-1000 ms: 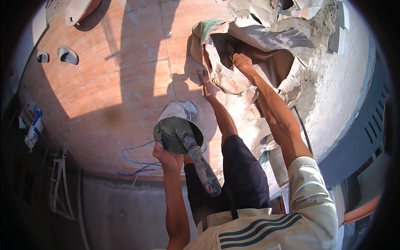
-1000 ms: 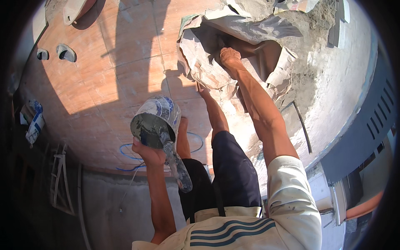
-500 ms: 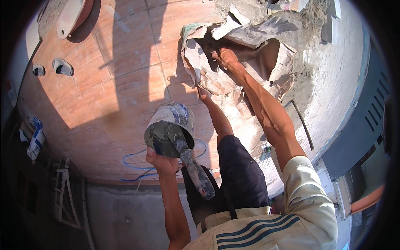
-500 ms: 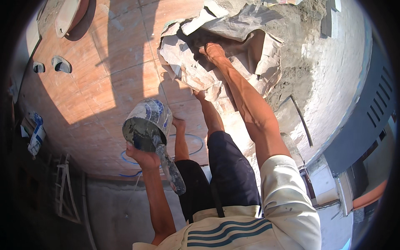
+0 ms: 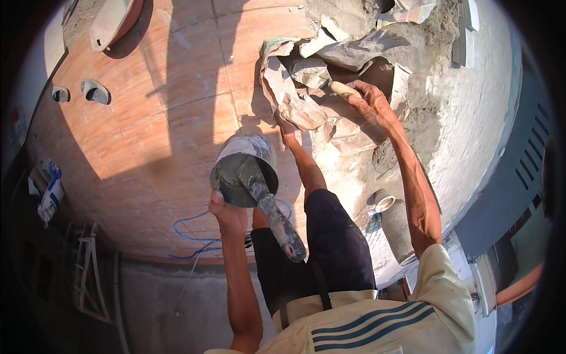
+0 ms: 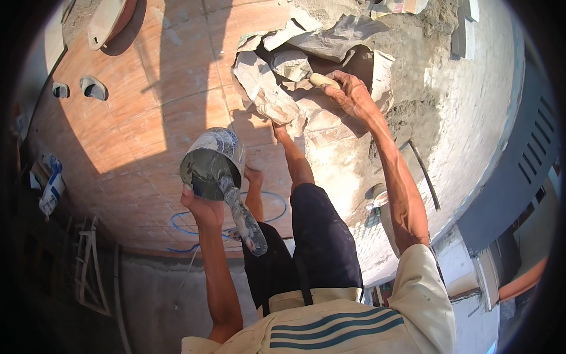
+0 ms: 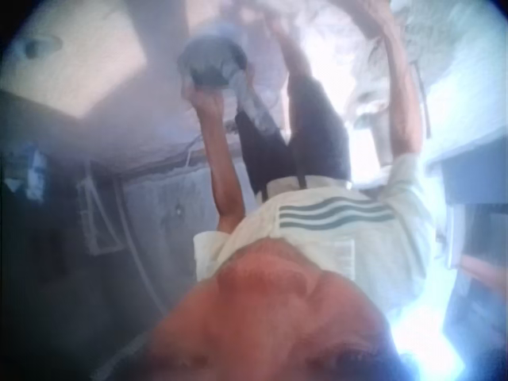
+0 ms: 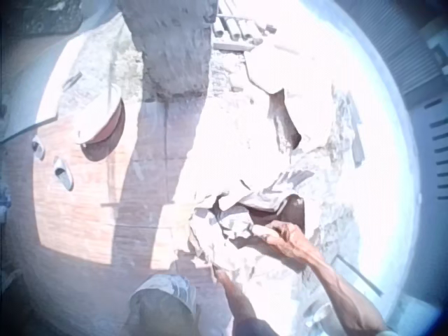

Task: The person scoops cement from a bucket using a trowel and spreads it onto the tiled floor. They repeatedly apply the cement to the same area, smoothing it out with the tool.

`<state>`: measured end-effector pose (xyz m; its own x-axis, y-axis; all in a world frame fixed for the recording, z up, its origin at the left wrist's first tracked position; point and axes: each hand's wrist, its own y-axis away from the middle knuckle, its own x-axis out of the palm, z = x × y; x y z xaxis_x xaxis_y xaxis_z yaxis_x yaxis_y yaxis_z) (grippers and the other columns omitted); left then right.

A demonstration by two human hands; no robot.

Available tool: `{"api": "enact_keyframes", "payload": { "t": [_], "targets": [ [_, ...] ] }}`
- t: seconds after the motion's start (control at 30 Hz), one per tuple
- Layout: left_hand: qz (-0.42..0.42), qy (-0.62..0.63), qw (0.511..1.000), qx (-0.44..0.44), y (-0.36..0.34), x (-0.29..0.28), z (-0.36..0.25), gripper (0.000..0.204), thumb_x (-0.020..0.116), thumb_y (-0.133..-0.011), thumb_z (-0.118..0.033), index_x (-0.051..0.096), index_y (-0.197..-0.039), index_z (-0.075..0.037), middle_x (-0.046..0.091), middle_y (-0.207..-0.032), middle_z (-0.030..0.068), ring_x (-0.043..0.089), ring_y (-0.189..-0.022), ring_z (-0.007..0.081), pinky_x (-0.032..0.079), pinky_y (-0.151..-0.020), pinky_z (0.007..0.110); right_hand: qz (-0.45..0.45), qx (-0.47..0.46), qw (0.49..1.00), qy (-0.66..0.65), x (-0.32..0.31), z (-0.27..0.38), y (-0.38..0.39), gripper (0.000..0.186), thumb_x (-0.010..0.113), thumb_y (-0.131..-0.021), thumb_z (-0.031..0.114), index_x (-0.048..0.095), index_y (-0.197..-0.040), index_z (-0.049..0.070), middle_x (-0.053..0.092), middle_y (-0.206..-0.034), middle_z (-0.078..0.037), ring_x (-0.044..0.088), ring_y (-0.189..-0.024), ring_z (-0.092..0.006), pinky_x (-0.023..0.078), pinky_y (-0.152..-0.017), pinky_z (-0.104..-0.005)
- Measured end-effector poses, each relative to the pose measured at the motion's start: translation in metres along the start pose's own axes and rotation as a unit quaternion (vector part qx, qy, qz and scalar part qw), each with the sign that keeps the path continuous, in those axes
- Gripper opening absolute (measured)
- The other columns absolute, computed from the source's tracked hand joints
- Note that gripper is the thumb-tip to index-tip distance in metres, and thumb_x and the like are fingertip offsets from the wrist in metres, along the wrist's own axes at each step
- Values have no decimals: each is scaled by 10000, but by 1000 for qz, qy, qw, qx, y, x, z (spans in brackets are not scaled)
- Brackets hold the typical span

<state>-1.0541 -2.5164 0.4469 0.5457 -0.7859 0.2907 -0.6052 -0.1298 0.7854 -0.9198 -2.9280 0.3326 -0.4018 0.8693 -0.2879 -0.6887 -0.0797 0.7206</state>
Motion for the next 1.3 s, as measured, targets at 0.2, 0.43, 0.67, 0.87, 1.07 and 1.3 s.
{"api": "enact_keyframes", "payload": {
  "t": [0.2,0.43,0.67,0.87,1.07,1.3],
  "targets": [
    [60,-52,997,7,-10,29,-11,824,604,-1015,-627,484,-1579,-39,591,-1543,102,573,-1420,260,446,-1208,466,-31,103,993,-39,-55,83,124,407,760,-1010,372,763,-1277,66,649,-827,20,521,-687,-71,417,-619,-260],
    [145,-73,987,6,-17,77,-23,732,584,-1049,-587,501,-1559,-68,600,-1522,100,574,-1421,236,432,-1226,436,-80,101,991,-44,-100,168,254,450,833,-942,399,770,-1272,100,631,-796,41,496,-666,-41,377,-595,-240],
    [152,-121,981,9,-21,109,-33,955,634,-978,-663,414,-1626,4,607,-1461,149,676,-1265,230,631,-973,401,-98,26,993,61,-51,226,285,531,838,-918,347,733,-1319,15,719,-1028,-41,652,-879,-146,528,-789,-312],
    [155,-131,979,23,-24,106,-44,990,627,-982,-662,377,-1638,37,589,-1487,204,681,-1272,287,648,-973,414,-135,-50,972,187,-10,255,292,467,826,-893,137,737,-1341,39,717,-997,-126,695,-818,-235,554,-745,-377],
    [149,-116,982,26,-27,92,-53,1012,652,-957,-657,378,-1642,36,589,-1485,204,684,-1266,294,644,-972,427,-122,56,990,-46,-44,222,292,441,790,-941,249,751,-1308,9,729,-989,-18,636,-818,-122,495,-718,-281],
    [106,-118,986,48,-6,80,-76,920,620,-967,-635,444,-1610,-1,629,-1432,165,689,-1207,240,637,-929,405,-115,31,980,158,-23,167,174,459,751,-1008,292,720,-1327,-36,791,-976,-218,764,-915,-318,578,-817,-445]
  ]
}}
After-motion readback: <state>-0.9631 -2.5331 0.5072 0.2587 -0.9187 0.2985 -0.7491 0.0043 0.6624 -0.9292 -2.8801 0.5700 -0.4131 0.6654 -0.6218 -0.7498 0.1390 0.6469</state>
